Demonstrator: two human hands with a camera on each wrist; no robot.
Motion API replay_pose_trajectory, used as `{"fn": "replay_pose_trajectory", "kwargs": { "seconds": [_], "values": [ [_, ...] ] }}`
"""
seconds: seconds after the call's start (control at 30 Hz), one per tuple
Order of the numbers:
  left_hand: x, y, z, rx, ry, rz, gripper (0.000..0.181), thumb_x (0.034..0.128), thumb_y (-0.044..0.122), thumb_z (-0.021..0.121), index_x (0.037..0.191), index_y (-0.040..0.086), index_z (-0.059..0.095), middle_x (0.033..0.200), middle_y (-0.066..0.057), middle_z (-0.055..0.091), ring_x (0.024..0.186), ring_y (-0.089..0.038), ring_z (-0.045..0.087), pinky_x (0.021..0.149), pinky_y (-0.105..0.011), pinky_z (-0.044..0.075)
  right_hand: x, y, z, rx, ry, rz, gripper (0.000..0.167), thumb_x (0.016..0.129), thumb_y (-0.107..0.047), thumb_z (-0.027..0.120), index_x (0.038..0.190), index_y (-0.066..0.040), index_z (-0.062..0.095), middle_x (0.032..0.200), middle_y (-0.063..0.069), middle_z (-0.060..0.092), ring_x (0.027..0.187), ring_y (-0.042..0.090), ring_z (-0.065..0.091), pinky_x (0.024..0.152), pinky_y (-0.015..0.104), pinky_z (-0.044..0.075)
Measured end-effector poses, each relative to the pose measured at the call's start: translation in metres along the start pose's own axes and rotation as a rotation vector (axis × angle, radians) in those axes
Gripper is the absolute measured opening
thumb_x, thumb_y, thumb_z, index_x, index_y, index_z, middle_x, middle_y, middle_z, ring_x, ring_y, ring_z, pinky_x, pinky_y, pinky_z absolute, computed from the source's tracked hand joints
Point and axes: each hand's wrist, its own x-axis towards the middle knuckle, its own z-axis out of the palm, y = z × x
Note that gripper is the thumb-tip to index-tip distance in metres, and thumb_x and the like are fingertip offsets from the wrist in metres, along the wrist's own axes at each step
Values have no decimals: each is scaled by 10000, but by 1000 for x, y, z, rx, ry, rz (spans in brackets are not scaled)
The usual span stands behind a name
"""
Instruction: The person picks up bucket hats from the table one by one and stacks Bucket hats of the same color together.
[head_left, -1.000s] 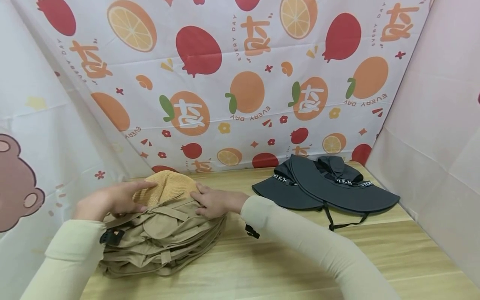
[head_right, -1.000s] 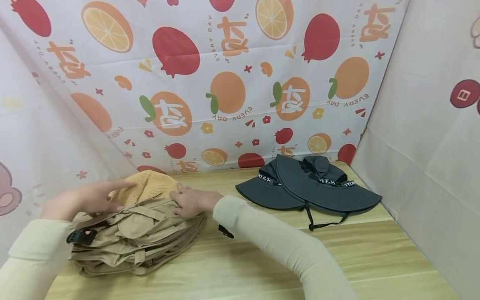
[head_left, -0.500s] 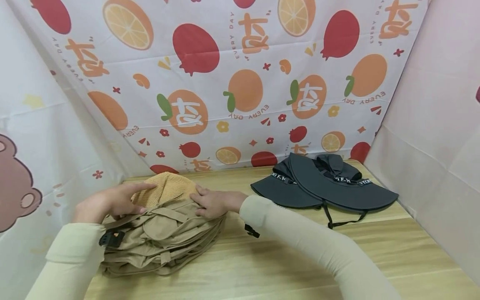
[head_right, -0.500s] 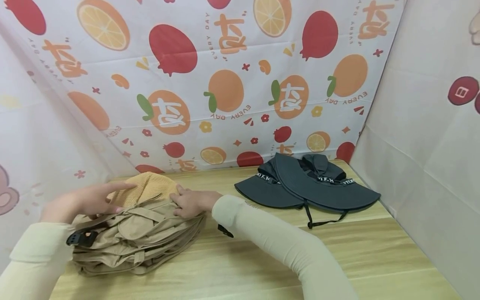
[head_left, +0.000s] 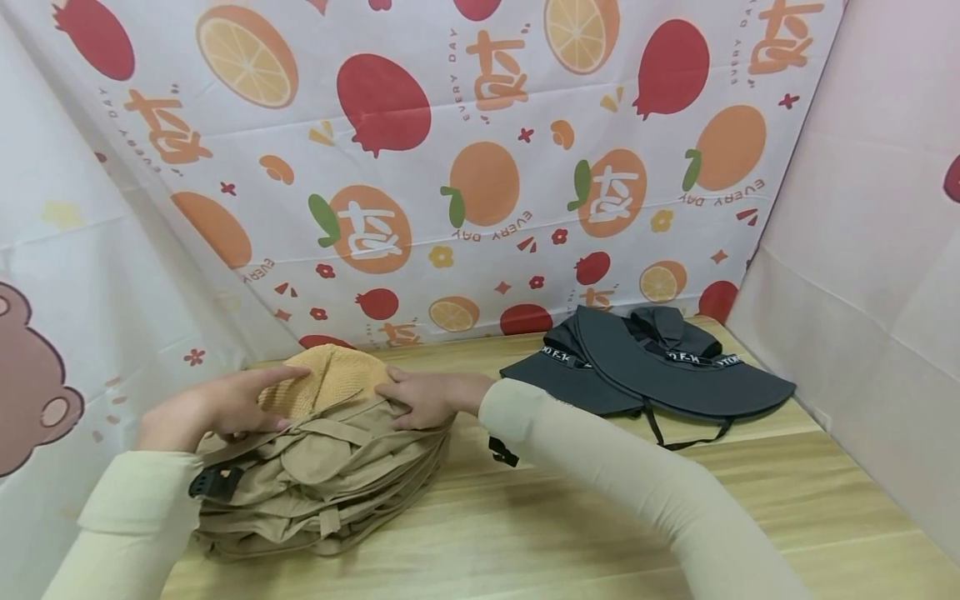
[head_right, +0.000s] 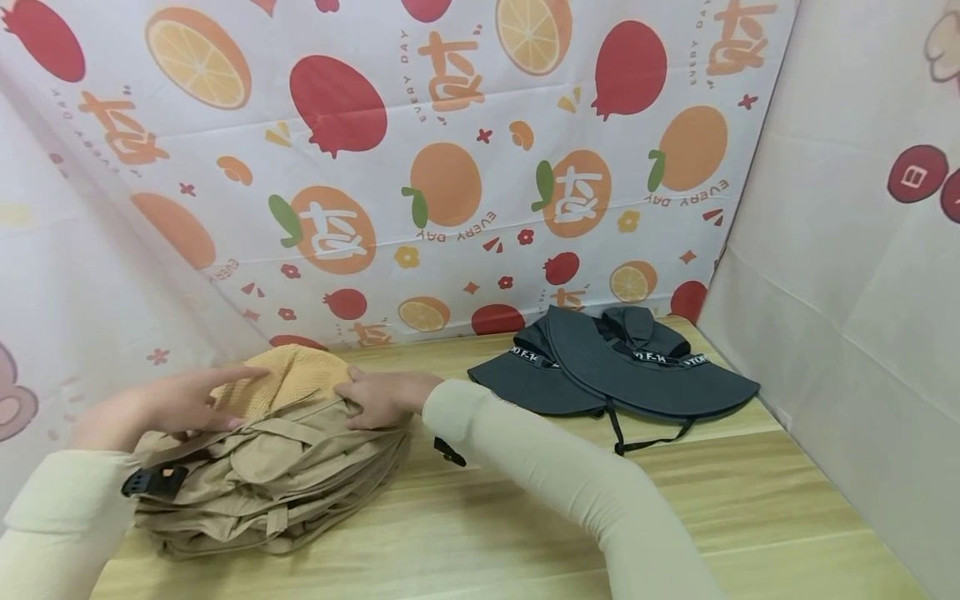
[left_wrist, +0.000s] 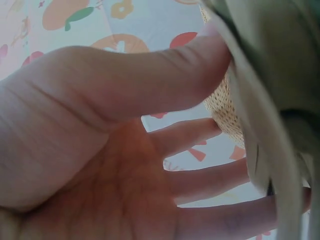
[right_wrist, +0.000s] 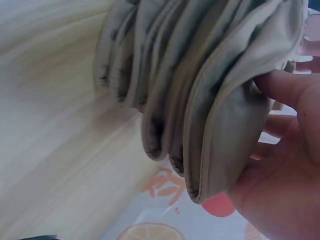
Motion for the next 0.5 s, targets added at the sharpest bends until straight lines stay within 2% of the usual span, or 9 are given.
{"fn": "replay_pose_trajectory", "kwargs": {
  "seconds": [0.07,0.17,0.33,0.5],
  "values": [
    [-2,0,0,5,19,13,793,894,215,792,1544,1,391,1550,-431,286,1346,-644,374,947,-658,480,-1,-1,-4,-10,9,-9,685,1085,-317,515,1654,-105,198,1740,185,4,1628,227,78,1306,283,170],
    [-5,0,0,1,44,15,750,932,254,751,1544,3,397,1555,-442,264,1376,-687,289,1025,-778,363,-6,-2,-9,9,31,-26,709,1082,-313,526,1656,-92,175,1739,186,31,1628,226,83,1307,289,168],
    [-13,2,-3,-48,46,5,711,1011,315,648,1564,-18,352,1568,-465,198,1390,-712,218,1057,-816,275,-22,1,-16,92,62,-52,758,1079,-328,535,1665,-98,113,1746,158,23,1629,223,75,1308,327,192],
    [-18,10,-9,-66,44,3,723,1025,322,626,1571,-39,319,1567,-486,143,1391,-727,179,1063,-831,232,-45,17,-18,175,127,-90,787,1064,-316,572,1669,-130,104,1757,70,63,1635,222,30,1319,380,167]
  ]
}}
